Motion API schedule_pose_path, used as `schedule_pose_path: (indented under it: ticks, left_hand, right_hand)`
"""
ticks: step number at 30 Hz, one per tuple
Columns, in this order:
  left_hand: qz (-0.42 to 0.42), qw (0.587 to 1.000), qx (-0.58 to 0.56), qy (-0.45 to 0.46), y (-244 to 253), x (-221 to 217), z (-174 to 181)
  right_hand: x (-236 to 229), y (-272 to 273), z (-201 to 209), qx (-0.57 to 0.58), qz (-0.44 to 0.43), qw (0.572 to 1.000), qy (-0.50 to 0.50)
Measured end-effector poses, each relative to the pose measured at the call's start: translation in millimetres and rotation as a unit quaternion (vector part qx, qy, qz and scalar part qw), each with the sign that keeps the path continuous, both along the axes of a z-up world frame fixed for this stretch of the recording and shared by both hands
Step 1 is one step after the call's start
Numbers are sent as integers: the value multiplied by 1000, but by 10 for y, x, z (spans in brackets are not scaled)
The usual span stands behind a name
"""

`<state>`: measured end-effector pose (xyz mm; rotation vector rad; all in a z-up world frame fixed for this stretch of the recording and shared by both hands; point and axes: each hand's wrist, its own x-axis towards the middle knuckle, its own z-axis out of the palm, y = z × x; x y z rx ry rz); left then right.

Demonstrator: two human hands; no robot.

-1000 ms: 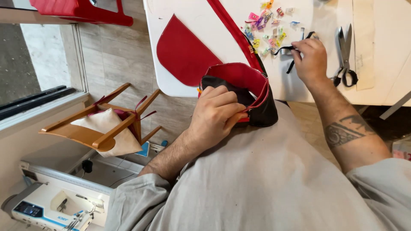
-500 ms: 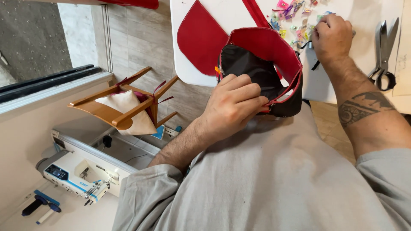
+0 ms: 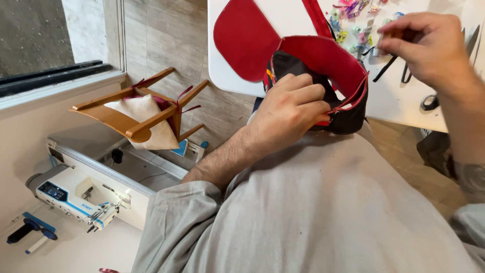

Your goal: Trimming leather edges with scissors and assembling a bag by fitting a lining and securing it with clips

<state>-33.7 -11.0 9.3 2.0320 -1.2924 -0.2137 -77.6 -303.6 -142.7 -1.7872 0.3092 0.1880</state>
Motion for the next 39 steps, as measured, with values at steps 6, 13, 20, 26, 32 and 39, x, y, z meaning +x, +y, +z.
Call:
schedule_pose_path:
  ticks: [6, 13, 20, 26, 32, 39]
  left_hand:
    - [-21, 999, -41, 9, -37, -1, -224]
    - [-9, 996, -71, 46, -57, -19, -205]
    - [-13, 992, -117, 36, -10, -36, -127]
    - [-5, 993, -117, 32, -3, -35, -103]
    - [-17, 995, -98, 18, -6, -23, -134]
    - [-10, 992, -24, 124, 200, 2, -159]
  right_hand:
    - [120, 353, 1580, 0, 248, 969, 4]
    - [418, 614, 1823, -186, 351, 891, 219]
    - [592, 879, 2032, -253, 414, 821, 301]
    - [596, 868, 2030, -254, 399, 827, 304]
    - [543, 880, 2016, -313, 470, 786, 251]
    - [103, 784, 1517, -204, 471, 857, 44]
